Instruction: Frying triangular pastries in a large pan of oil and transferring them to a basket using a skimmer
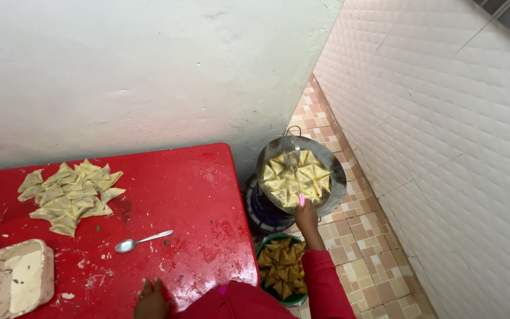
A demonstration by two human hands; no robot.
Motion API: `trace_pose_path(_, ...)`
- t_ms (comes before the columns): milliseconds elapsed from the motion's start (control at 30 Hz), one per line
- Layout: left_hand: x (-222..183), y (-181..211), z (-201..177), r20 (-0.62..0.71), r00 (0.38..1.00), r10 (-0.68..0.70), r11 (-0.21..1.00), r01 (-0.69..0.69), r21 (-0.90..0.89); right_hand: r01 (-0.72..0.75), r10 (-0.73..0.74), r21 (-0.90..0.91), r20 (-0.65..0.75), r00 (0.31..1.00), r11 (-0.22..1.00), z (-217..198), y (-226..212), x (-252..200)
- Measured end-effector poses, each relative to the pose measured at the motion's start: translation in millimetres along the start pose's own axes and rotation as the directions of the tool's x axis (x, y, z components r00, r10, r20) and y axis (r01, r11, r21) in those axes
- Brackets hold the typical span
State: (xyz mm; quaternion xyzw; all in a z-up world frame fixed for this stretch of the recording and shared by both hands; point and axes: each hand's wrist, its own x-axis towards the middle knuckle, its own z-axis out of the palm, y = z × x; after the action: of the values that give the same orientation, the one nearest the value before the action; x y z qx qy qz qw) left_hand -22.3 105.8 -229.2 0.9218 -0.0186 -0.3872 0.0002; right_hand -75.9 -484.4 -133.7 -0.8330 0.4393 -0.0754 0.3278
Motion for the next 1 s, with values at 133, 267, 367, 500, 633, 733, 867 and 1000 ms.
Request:
trace_pose_path(133,2,-1,-8,0.044,0.999,0.013,1.0,-0.013,-0.003,-0.048,0.049,0.055,-0.031,0.998,0.997,-47,-37,-45)
trace_pose_path(267,10,4,-12,0.139,0.99,-0.024,0.997,0.012,0.083,-0.138,0.135,-0.028,-0.081,0.988,0.99,-69,-11,-65)
trace_pose_path(367,16,2,-11,0.155,0.988,-0.023,0.997,0.011,0.08,-0.195,0.19,-0.039,-0.107,0.976,0.98,-59,28,-54)
trace_pose_path(500,10,3,-11,0.064,0.998,0.001,0.999,-0.004,0.035,-0.322,0.332,0.122,-0.069,0.941,0.939,-94,-1,-77)
trace_pose_path(633,22,14,-12,0.097,0.995,-0.039,0.996,0.032,0.079,-0.296,0.305,0.095,-0.103,0.947,0.95,-119,8,-96)
trace_pose_path(733,24,24,-15,0.163,0.979,-0.121,0.99,0.108,0.085,-0.229,0.209,-0.145,-0.141,0.968,0.963,-112,37,-103)
trace_pose_path(867,20,33,-19,0.137,0.983,-0.125,0.991,0.118,0.058,-0.3,0.296,-0.086,-0.047,0.954,0.95,-103,31,-118)
trace_pose_path(1000,20,39,-24,0.16,0.978,-0.136,0.988,0.123,0.089,-0.237,0.233,-0.102,-0.051,0.971,0.966,-101,39,-120)
